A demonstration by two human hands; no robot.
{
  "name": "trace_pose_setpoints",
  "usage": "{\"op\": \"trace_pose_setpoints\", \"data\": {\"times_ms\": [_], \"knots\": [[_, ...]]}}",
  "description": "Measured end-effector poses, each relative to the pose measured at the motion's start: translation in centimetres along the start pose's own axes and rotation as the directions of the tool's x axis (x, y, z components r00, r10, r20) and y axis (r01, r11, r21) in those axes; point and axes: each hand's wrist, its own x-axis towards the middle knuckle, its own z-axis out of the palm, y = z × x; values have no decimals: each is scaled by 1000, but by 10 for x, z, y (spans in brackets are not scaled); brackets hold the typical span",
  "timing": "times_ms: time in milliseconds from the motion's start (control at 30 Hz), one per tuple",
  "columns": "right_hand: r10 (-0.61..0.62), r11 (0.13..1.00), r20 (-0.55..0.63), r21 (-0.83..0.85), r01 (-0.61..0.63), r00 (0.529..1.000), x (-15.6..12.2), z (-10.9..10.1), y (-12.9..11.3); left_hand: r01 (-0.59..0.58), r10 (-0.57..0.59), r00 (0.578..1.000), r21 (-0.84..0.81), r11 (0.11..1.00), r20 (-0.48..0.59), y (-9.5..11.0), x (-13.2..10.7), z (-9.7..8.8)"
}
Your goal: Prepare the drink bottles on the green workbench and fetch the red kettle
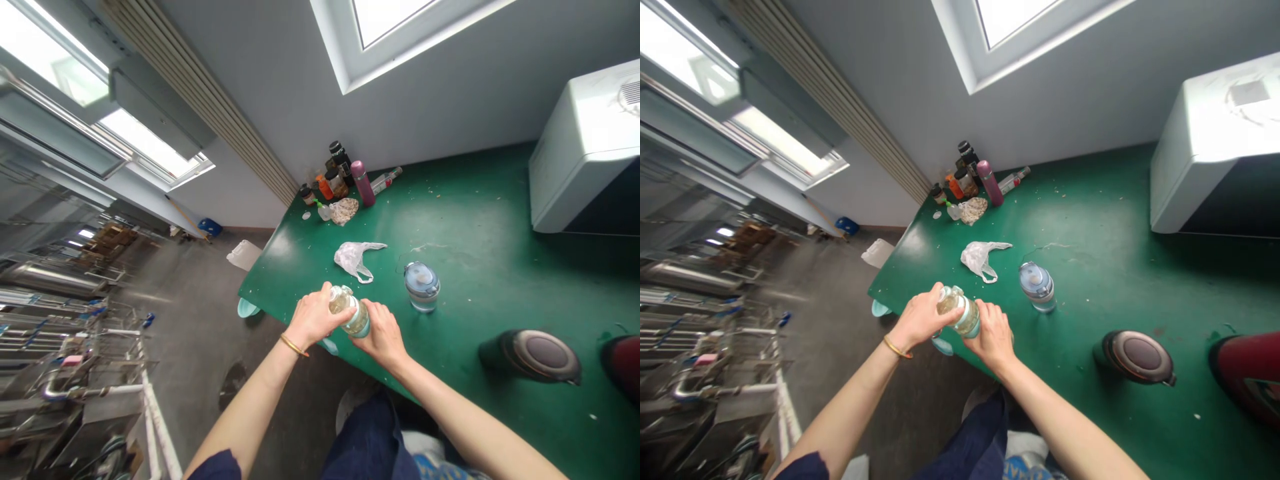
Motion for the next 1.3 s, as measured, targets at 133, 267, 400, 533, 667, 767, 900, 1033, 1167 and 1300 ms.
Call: {"op": "trace_pose_setpoints", "data": {"times_ms": [133, 267, 400, 533, 667, 767, 900, 1033, 1167, 1300], "knots": [[-106, 991, 69, 91, 99, 992, 7, -18, -5, -332, 336, 940, -70, 941, 55, -15, -9, -26], [-201, 971, 120, 155, 182, 972, 14, -34, -9, -586, 609, 784, -182, 790, 120, -28, -14, -50], [-215, 966, 96, 167, 197, 972, 14, -38, -16, -608, 648, 750, -248, 754, 133, -30, -24, -69], [-209, 970, 50, 138, 200, 977, 9, -39, -24, -190, 185, 982, -235, 953, -44, -19, -32, -74], [-172, 982, -8, 76, 172, 985, 4, -39, -29, -75, 80, 996, -139, 987, 35, -7, -40, -74], [-153, 986, -47, 57, 155, 987, 1, -39, -29, -346, 362, 931, -212, 914, 42, -8, -49, -83], [-171, 982, -72, 74, 176, 983, -1, -40, -29, -452, 466, 883, -355, 818, -52, -8, -56, -88], [-185, 977, -85, 95, 192, 979, -3, -40, -31, -116, 109, 993, -185, 976, -49, -1, -54, -80], [-190, 970, -90, 138, 201, 978, -5, -39, -29, -498, 520, 854, -241, 833, 33, -7, -61, -88], [-167, 964, -99, 193, 183, 981, -7, -40, -28, -404, 392, 914, -339, 850, -106, -11, -68, -82]]}}
